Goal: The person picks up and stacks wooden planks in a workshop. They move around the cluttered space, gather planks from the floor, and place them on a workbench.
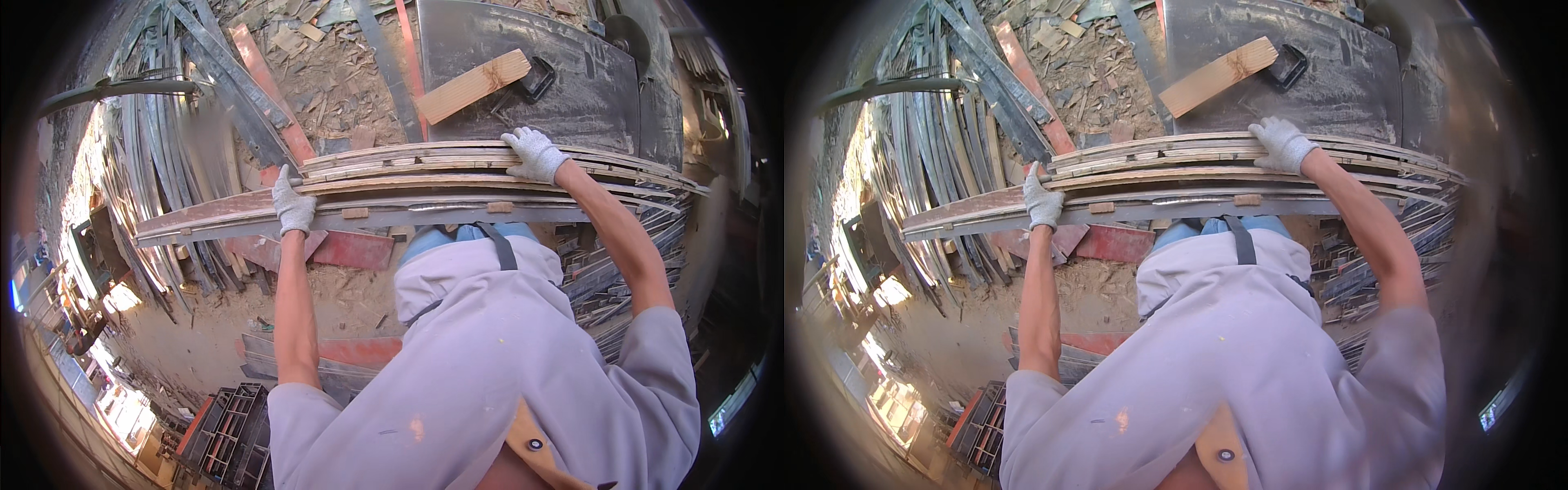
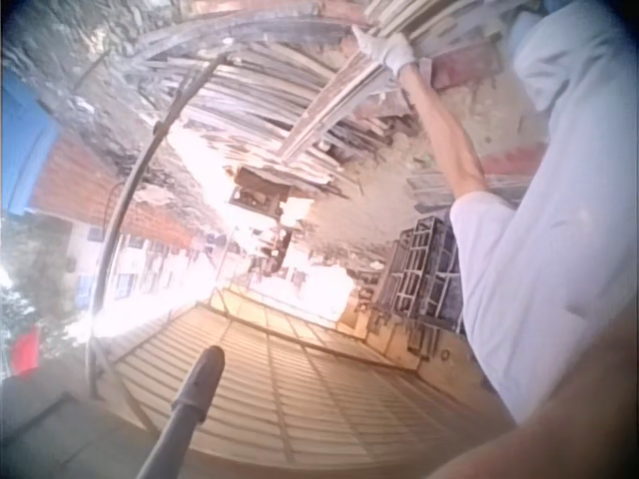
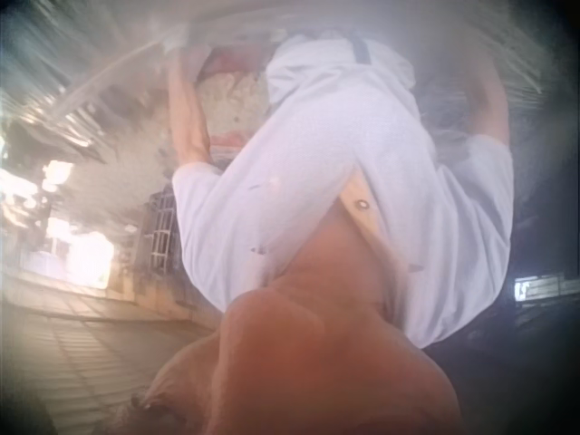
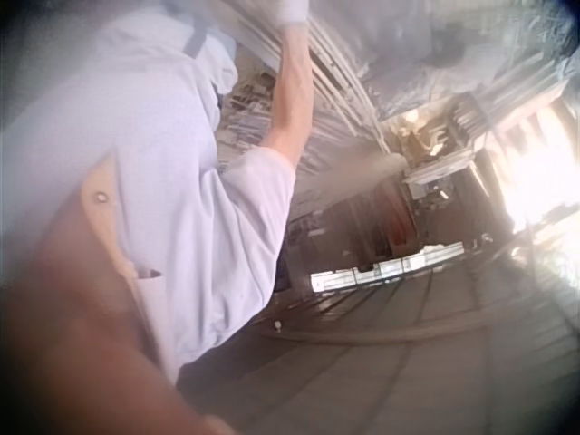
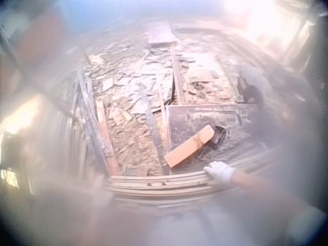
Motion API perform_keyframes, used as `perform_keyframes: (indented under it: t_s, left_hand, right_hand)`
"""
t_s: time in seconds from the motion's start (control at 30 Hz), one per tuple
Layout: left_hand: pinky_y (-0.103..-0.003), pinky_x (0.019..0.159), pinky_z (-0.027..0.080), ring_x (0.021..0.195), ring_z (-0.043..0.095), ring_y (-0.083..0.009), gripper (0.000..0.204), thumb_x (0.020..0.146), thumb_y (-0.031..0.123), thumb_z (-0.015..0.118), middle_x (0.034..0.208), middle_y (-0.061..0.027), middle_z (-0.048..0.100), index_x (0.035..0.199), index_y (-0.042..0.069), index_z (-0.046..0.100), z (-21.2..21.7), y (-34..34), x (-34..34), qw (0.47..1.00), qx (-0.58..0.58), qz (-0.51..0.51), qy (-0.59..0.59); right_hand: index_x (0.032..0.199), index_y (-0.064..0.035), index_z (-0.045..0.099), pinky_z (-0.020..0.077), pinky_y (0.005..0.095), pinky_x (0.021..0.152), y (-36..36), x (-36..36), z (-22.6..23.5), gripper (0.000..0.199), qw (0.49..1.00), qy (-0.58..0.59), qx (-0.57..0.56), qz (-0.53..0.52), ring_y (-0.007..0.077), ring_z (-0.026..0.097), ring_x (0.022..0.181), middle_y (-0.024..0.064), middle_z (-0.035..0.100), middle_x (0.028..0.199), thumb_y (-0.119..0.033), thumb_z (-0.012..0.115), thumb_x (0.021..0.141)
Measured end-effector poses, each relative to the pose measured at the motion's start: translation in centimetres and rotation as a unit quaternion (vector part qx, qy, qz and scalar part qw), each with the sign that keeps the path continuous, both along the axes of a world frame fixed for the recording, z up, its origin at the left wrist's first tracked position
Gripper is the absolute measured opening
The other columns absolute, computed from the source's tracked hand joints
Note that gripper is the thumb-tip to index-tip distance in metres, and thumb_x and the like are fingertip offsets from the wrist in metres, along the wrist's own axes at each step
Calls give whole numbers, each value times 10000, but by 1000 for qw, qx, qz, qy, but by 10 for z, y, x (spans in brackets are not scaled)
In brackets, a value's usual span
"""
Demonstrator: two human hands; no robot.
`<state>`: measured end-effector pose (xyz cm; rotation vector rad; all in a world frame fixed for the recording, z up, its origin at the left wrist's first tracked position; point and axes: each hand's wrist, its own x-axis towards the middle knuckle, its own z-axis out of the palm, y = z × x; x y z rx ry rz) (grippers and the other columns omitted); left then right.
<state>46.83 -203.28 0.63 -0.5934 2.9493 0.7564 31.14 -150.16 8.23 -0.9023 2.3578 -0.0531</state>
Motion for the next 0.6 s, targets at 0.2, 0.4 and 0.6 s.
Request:
perform_keyframes:
  t_s: [0.2, 0.4, 0.6]
  left_hand:
    - [-437, 1025, 480, 1132, 581, -364, 1023, 568, 167, 910, 1209, -181, 583, 1476, 21, 464, -6, 24, -7, 1000, 19, 13, -20]
    - [-355, 1109, 437, 1413, 473, -244, 980, 816, 323, 865, 1534, -147, 502, 1607, 68, 346, 6, -29, -9, 910, 386, 49, -145]
    - [-425, 1229, 306, 1504, 366, -271, 1023, 968, 795, 336, 1685, -140, 288, 1630, 22, 236, -13, 28, -49, 751, 614, 242, -23]
  right_hand:
    - [1526, 89, 299, 384, 493, 1098, 0, 25, 9, 1126, 999, 32, -24, -1, 416, 487, 1247, 262, 502, 1326, -424, 866, 700]
    - [1439, 57, 403, 438, 469, 941, 5, 33, -11, 966, 997, 68, -34, 4, 375, 548, 1090, 218, 560, 1169, -309, 836, 657]
    - [1502, 83, 341, 413, 476, 1026, 8, 42, -16, 1058, 995, 87, -36, -22, 388, 532, 1141, 237, 540, 1250, -267, 826, 630]
